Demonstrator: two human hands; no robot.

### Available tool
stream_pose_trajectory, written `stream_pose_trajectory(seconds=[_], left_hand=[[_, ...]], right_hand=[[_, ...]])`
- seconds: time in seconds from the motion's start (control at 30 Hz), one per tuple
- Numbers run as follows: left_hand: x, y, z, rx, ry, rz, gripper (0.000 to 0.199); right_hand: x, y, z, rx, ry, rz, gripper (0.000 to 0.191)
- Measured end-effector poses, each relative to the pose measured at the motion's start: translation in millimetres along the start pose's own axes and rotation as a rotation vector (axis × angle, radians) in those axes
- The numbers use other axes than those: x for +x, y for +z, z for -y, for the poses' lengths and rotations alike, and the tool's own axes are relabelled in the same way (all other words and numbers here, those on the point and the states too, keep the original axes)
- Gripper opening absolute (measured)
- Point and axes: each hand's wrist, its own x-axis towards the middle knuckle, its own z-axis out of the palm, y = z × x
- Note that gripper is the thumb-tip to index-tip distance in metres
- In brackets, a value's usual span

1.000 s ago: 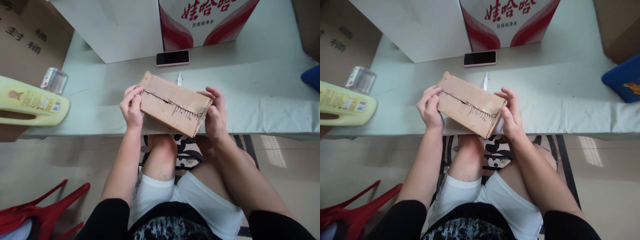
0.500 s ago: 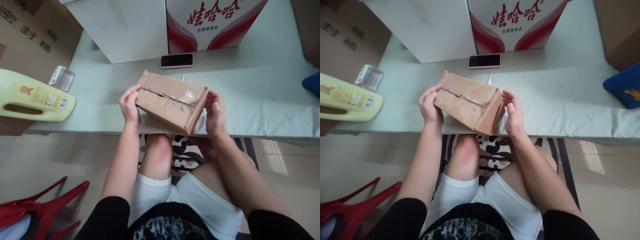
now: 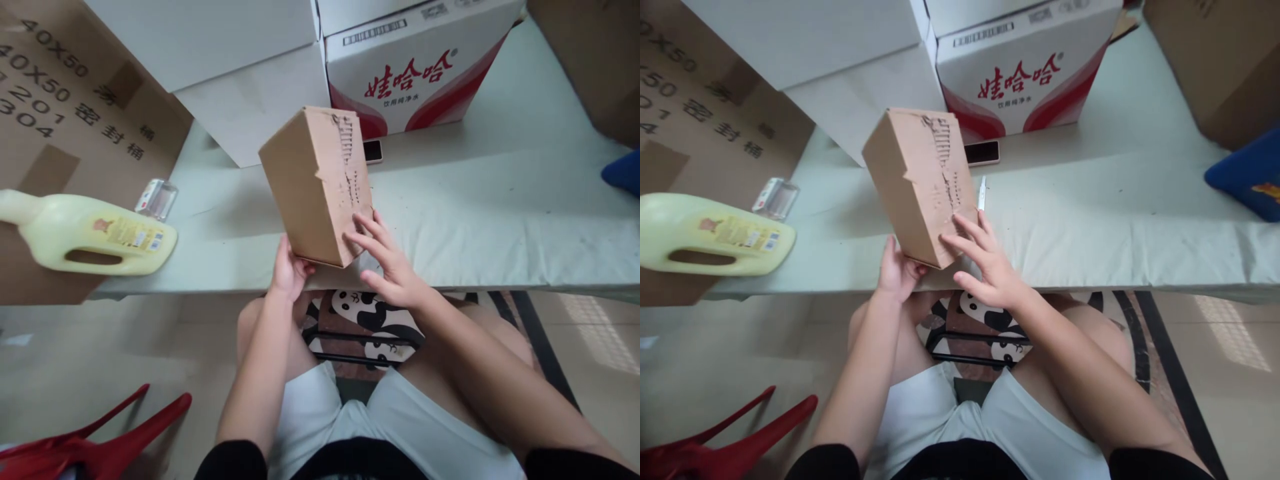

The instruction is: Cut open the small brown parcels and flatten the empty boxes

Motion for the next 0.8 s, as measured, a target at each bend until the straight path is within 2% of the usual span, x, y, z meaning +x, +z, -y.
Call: stream_pose_trajectory(seconds=[0.07, 0.17, 0.23, 0.27, 0.33, 0.4, 0.43, 0.5, 0.53, 0.63, 0.67, 0.73, 0.8], left_hand=[[-11, 1.5, 8, 0.058, -0.073, 0.007, 0.05], [-22, -2.4, 14, 0.214, -0.159, 0.072, 0.038], [-26, -7.8, 14, 0.395, -0.153, 0.141, 0.028], [-26, -11.0, 12, 0.474, -0.108, 0.133, 0.023], [-20, -17.5, 4, 0.538, 0.117, -0.015, 0.017], [-7, -21.4, -11, 0.472, 0.492, -0.258, 0.021], [2, -21.6, -20, 0.439, 0.692, -0.322, 0.026], [24, -18.0, -40, 0.484, 0.984, -0.272, 0.036], [35, -14.6, -49, 0.523, 1.067, -0.199, 0.037], [64, -4.2, -64, 0.7, 1.1, 0.046, 0.033], [70, -2.4, -64, 0.732, 1.109, 0.086, 0.033], [79, -3.1, -58, 0.701, 1.148, 0.073, 0.036], [82, -7.5, -47, 0.609, 1.194, -0.004, 0.039]], right_hand=[[3, -4, 1, 0.043, -0.025, -0.102, 0.053], [5, -9, -1, 0.065, 0.029, -0.184, 0.046], [8, -8, -3, 0.038, 0.087, -0.188, 0.042], [9, -7, -3, 0.029, 0.106, -0.19, 0.04], [13, -2, -4, 0.041, 0.114, -0.168, 0.036], [17, 3, -4, 0.082, 0.104, -0.128, 0.033], [18, 5, -5, 0.103, 0.099, -0.112, 0.031], [20, 6, -7, 0.138, 0.096, -0.084, 0.031], [21, 7, -9, 0.167, 0.101, -0.082, 0.032], [24, 6, -21, 0.31, 0.184, -0.15, 0.042], [25, 6, -26, 0.318, 0.245, -0.197, 0.042], [28, 7, -37, 0.185, 0.383, -0.26, 0.039], [30, 9, -47, -0.08, 0.47, -0.22, 0.035]])
